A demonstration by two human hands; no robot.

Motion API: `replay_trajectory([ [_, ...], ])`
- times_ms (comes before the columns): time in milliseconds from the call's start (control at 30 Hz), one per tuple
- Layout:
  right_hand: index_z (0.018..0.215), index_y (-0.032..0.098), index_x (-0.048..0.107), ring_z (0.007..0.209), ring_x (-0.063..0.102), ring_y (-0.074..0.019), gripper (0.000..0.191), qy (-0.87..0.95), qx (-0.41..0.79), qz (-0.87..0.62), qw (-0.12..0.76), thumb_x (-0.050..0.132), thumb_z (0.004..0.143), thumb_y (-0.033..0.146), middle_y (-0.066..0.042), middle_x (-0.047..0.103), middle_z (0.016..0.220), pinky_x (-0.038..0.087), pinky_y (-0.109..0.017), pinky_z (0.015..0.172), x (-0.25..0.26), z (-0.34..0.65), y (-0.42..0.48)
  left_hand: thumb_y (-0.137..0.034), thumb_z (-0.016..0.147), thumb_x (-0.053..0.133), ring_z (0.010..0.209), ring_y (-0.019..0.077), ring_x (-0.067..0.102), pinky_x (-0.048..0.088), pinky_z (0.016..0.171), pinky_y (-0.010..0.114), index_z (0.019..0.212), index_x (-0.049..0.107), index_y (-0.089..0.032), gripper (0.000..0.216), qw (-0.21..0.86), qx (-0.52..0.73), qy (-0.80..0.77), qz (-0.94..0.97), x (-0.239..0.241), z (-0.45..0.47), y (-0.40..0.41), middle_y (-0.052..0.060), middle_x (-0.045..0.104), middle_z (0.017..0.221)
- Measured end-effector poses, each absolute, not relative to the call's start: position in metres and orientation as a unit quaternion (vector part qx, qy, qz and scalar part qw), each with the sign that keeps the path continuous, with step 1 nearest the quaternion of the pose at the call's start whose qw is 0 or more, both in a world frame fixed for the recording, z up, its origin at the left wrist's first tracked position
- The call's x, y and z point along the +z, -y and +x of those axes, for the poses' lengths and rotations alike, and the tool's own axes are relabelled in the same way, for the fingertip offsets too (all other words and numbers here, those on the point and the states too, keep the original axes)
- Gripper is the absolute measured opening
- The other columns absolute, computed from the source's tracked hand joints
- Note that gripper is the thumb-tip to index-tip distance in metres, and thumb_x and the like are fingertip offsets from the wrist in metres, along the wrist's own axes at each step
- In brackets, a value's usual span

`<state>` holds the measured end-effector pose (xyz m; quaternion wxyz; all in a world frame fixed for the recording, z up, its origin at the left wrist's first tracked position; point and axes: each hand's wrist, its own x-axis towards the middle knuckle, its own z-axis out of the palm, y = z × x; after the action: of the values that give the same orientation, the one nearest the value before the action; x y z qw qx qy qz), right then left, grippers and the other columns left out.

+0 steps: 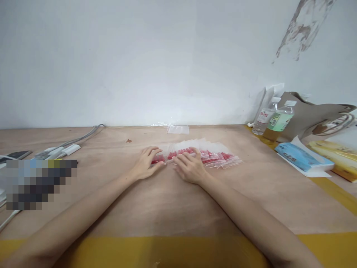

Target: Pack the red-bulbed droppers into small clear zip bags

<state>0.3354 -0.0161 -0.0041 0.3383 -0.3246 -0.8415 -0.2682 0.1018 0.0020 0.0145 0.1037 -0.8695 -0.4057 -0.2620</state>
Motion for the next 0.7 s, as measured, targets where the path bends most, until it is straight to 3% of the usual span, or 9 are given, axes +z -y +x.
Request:
replay_trajectory([
  [167,0.096,0.018,0.058,0.086,0.056,-0.0165,0.021,0.692,-0.245,-0.508,0.451,0.042,0.083,0.020,-0.005,0.065,0.091,0.021,-0.038,0.092,-0.002,0.387,0.008,-0.058,0.074,0.052,0.122,0.0301,0.030,0.023,0.100,0.047,0.133,0.032,-0.025,0.070,0.075,-0.191,0.379,-0.902,0.026,0.178,-0.014,0.012,0.033,0.135],
  [267,0.090,0.018,0.059,0.085,0.056,-0.0177,0.022,0.628,-0.210,-0.578,0.477,0.039,0.081,0.018,-0.005,0.065,0.087,0.024,-0.037,0.086,-0.005,0.405,-0.001,-0.061,0.073,0.052,0.126,0.0327,0.023,0.020,0.099,0.054,0.135,0.027,-0.031,0.073,0.025,-0.129,0.389,-0.912,0.029,0.209,-0.026,0.010,0.028,0.139],
  [367,0.085,0.020,0.061,0.086,0.056,-0.0183,0.021,0.654,-0.179,-0.584,0.447,0.041,0.080,0.020,-0.004,0.066,0.086,0.022,-0.037,0.086,-0.008,0.409,-0.004,-0.057,0.082,0.040,0.124,0.0323,0.028,0.027,0.092,0.059,0.132,0.030,-0.036,0.056,-0.013,-0.100,0.398,-0.912,0.024,0.218,-0.036,0.008,0.033,0.136],
  [500,0.086,0.023,0.064,0.087,0.055,-0.0188,0.020,0.723,-0.166,-0.548,0.386,0.045,0.081,0.027,-0.003,0.066,0.086,0.015,-0.041,0.092,-0.010,0.405,0.001,-0.046,0.091,0.027,0.121,0.0273,0.033,0.036,0.090,0.052,0.128,0.037,-0.036,0.040,-0.015,-0.104,0.402,-0.910,0.014,0.202,-0.043,0.005,0.038,0.133],
  [700,0.104,0.026,0.061,0.089,0.052,-0.0197,0.027,0.762,-0.185,-0.536,0.313,0.046,0.082,0.029,-0.004,0.066,0.092,0.009,-0.048,0.096,-0.008,0.399,0.007,-0.042,0.089,0.036,0.123,0.0277,0.028,0.031,0.096,0.050,0.120,0.049,-0.031,0.035,0.019,-0.112,0.422,-0.899,0.005,0.149,-0.043,0.005,0.040,0.131],
])
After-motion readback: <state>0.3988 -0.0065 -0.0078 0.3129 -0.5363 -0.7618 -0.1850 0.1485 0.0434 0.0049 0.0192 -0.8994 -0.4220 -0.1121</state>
